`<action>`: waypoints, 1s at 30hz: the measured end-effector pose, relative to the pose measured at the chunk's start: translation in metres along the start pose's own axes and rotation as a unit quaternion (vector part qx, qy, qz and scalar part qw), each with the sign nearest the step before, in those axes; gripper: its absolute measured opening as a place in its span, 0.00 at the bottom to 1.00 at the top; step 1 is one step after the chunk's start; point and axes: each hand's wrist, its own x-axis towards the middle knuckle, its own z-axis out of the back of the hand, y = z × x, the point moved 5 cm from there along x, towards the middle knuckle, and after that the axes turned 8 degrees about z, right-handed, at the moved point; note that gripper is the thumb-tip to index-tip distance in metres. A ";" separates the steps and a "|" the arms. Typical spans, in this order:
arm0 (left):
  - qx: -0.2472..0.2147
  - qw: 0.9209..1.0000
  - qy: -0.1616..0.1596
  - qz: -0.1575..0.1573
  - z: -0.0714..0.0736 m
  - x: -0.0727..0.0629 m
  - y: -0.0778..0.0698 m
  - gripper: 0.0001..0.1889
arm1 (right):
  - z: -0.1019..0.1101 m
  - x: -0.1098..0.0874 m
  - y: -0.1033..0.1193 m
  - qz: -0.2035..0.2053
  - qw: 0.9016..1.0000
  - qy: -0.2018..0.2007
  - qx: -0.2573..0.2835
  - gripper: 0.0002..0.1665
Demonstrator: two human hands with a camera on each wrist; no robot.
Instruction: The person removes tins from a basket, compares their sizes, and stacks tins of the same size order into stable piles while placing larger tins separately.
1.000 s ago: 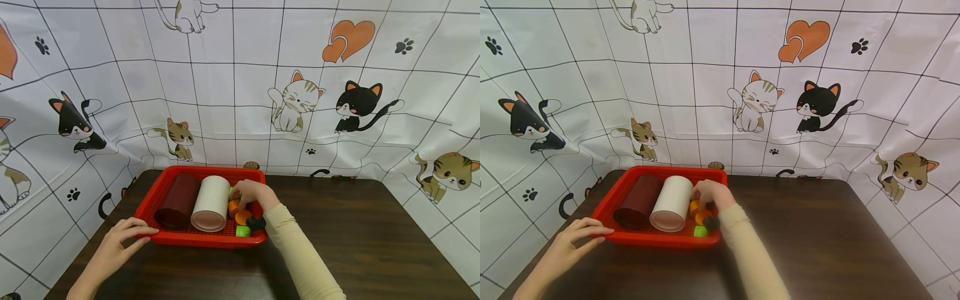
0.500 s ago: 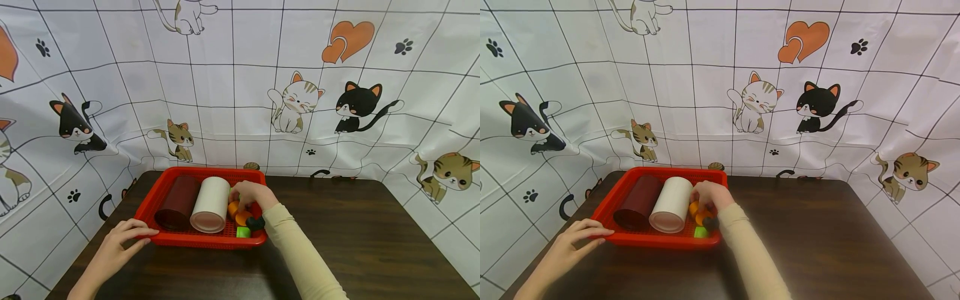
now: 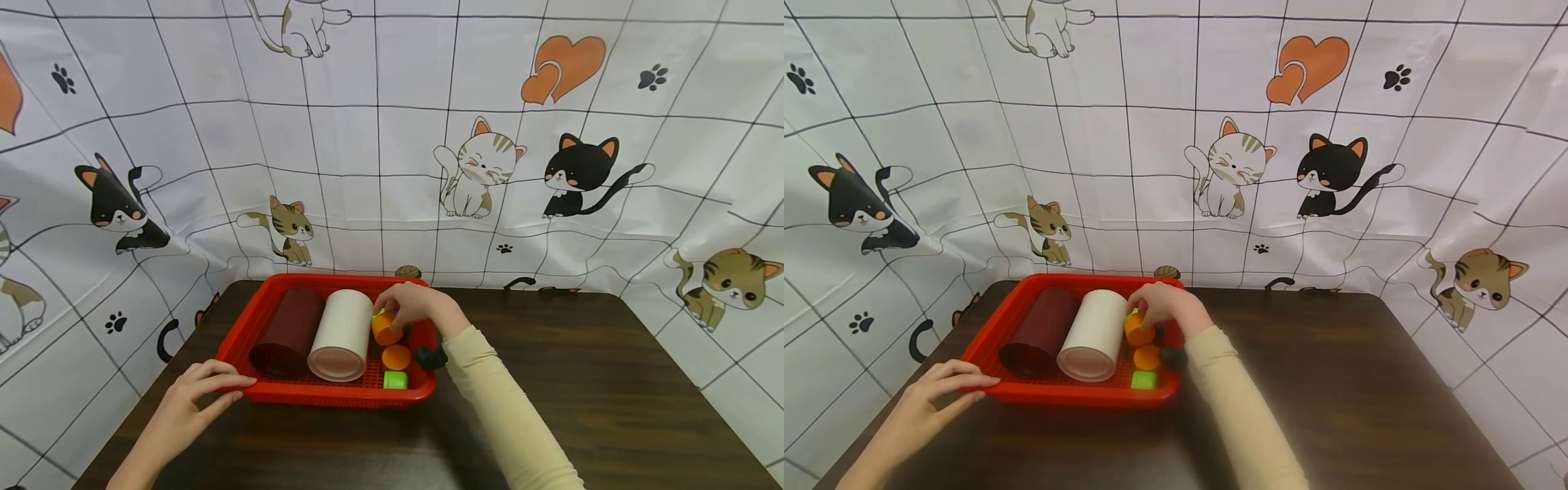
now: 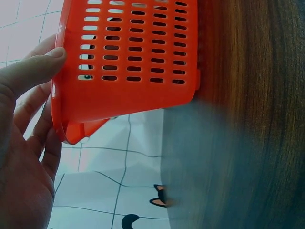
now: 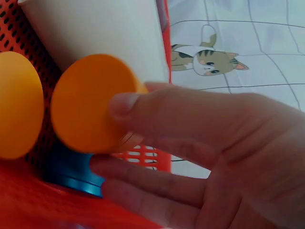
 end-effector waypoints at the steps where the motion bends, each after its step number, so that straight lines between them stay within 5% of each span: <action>1: 0.002 1.000 0.001 0.000 0.000 -0.001 0.000 0.29 | 0.002 -0.002 0.000 0.004 1.000 -0.004 -0.001 0.23; 9: 0.018 1.000 0.005 0.007 0.000 -0.002 0.001 0.30 | 0.017 -0.015 0.002 0.054 0.998 -0.040 -0.010 0.24; 23: 0.018 1.000 0.000 0.000 -0.001 -0.001 0.002 0.30 | 0.029 -0.036 -0.005 0.098 0.986 -0.114 0.076 0.22; 30: 0.015 1.000 -0.002 0.001 -0.002 -0.001 0.001 0.30 | 0.033 -0.047 -0.008 0.105 0.982 -0.142 0.073 0.27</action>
